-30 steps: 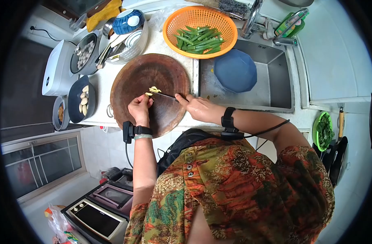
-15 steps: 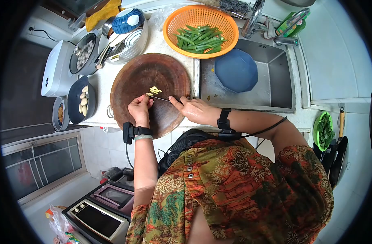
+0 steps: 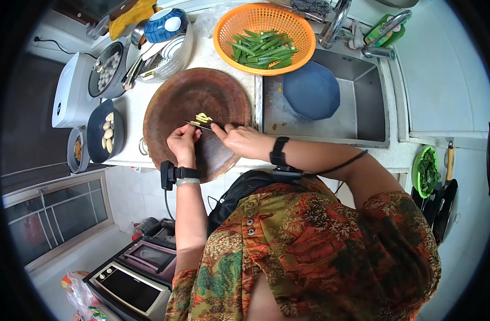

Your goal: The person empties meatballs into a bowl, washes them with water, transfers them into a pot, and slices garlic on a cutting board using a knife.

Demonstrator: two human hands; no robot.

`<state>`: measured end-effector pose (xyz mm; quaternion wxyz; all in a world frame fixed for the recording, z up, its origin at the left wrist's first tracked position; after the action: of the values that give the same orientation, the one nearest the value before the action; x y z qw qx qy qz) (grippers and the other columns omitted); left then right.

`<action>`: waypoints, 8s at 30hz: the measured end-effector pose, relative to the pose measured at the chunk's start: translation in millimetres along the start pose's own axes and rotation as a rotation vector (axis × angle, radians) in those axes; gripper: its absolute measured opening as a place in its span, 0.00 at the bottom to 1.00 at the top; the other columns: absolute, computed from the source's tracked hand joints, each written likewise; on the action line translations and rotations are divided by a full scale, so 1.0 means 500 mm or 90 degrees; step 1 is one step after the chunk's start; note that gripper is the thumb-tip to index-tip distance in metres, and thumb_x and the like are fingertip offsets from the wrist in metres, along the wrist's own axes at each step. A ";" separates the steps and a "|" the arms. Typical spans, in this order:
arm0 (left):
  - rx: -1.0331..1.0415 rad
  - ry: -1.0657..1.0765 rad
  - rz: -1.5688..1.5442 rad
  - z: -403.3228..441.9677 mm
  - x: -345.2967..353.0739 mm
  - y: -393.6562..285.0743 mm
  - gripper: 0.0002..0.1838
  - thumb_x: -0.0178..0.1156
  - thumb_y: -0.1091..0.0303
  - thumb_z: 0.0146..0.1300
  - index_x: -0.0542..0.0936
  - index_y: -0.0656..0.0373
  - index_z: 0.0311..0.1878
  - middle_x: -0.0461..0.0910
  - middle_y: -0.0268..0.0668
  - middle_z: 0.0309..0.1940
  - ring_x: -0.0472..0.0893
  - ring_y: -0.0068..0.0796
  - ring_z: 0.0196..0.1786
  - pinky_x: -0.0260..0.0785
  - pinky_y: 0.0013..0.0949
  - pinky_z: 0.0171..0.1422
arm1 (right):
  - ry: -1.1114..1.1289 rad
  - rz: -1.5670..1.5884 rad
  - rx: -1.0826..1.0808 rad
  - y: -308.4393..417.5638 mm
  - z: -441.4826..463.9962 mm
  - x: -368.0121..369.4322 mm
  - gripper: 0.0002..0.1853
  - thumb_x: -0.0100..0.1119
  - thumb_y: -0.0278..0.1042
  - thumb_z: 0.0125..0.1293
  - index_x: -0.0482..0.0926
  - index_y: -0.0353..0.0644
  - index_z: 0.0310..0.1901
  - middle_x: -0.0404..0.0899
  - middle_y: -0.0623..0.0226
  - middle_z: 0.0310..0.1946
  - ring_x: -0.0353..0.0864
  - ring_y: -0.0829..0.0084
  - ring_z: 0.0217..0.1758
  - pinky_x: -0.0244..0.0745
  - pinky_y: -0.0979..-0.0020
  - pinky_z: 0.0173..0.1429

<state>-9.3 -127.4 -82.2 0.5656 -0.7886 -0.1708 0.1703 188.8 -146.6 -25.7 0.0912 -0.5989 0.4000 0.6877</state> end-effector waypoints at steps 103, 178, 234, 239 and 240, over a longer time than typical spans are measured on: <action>-0.034 0.270 -0.192 0.399 -0.696 -0.410 0.10 0.61 0.76 0.60 0.77 0.69 0.43 0.82 0.40 0.31 0.83 0.24 0.29 0.80 0.21 0.36 | -0.305 -0.049 0.164 0.306 0.731 -0.299 0.15 0.60 0.39 0.61 0.83 0.40 0.46 0.82 0.47 0.38 0.81 0.50 0.45 0.75 0.57 0.50; -0.132 -0.173 -0.120 0.301 -1.220 -0.195 0.10 0.66 0.59 0.62 0.79 0.51 0.40 0.81 0.27 0.35 0.79 0.16 0.34 0.68 0.19 0.33 | -0.206 0.230 0.125 0.360 0.788 -0.276 0.25 0.62 0.37 0.64 0.73 0.40 0.62 0.79 0.67 0.41 0.75 0.79 0.42 0.73 0.74 0.49; -0.129 0.025 -0.067 -0.089 -0.615 -0.088 0.11 0.65 0.60 0.61 0.80 0.51 0.45 0.82 0.28 0.39 0.80 0.20 0.38 0.69 0.23 0.39 | -0.313 0.102 0.244 0.049 -0.047 -0.022 0.23 0.46 0.20 0.62 0.68 0.37 0.61 0.75 0.46 0.45 0.74 0.47 0.50 0.69 0.60 0.56; -0.058 0.009 -0.002 -0.003 -0.621 -0.157 0.13 0.65 0.59 0.61 0.79 0.52 0.46 0.81 0.27 0.39 0.80 0.20 0.39 0.69 0.24 0.38 | -0.326 0.313 0.423 0.011 -0.056 0.038 0.20 0.45 0.29 0.70 0.68 0.38 0.62 0.77 0.46 0.52 0.77 0.52 0.55 0.72 0.61 0.58; -0.045 0.022 -0.002 0.011 -0.612 -0.171 0.12 0.64 0.59 0.61 0.78 0.50 0.46 0.81 0.27 0.39 0.79 0.19 0.39 0.69 0.24 0.38 | -0.393 0.241 0.347 0.009 -0.060 0.041 0.19 0.49 0.30 0.68 0.70 0.38 0.60 0.78 0.47 0.49 0.79 0.52 0.51 0.73 0.62 0.55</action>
<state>-288.8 -238.4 20.3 0.5405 -0.8105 -0.1685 0.1498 202.9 -176.6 -40.9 0.2332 -0.2363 0.6233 0.7080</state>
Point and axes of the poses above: each hand's wrist, its own z-axis towards the middle knuckle, its own x-axis out of the palm, y = z × x, the point moved 4 cm from there along z, towards the middle knuckle
